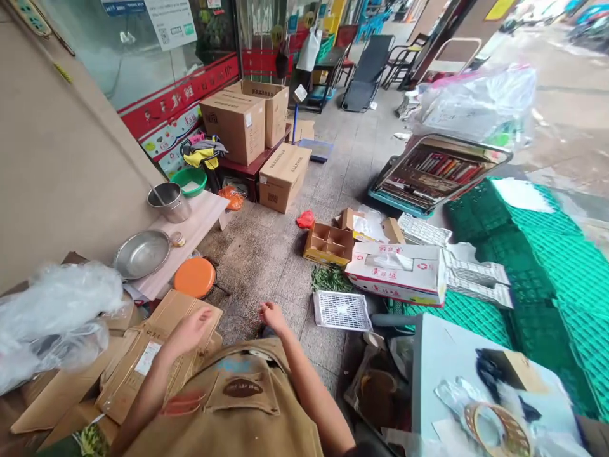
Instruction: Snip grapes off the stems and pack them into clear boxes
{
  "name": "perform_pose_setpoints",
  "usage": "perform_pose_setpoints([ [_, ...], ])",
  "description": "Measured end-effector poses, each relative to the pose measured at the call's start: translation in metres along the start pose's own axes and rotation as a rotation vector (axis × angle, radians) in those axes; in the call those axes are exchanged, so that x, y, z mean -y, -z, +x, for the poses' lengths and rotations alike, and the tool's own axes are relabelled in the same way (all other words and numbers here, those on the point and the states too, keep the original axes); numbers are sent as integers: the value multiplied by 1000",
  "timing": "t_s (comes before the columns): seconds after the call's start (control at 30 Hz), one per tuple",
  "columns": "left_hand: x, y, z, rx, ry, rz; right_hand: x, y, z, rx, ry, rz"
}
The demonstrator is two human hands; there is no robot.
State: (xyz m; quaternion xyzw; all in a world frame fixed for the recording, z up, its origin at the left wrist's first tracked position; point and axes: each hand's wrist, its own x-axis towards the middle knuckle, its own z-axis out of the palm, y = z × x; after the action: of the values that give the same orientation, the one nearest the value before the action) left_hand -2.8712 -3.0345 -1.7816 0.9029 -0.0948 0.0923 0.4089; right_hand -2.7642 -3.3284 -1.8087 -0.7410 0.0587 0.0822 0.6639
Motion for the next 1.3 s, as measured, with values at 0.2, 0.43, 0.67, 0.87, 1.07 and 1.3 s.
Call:
perform_pose_setpoints([
  [0.2,-109,-15,146,165,-114,-2,81,149,63,-171,54,224],
  [0.43,-114,-25,287,301,43,136,137,239,162,-374,-3,365],
  [0.67,-168,27,492,327,40,226,228,250,252,-421,-120,321],
  [0.87,-248,100,666,350,-113,326,314,278,289,-506,-112,407],
  [1.07,-326,90,794,422,-269,471,336,310,331,-612,-113,679],
  [1.3,-421,15,859,544,-183,626,359,348,417,-551,-93,1052],
])
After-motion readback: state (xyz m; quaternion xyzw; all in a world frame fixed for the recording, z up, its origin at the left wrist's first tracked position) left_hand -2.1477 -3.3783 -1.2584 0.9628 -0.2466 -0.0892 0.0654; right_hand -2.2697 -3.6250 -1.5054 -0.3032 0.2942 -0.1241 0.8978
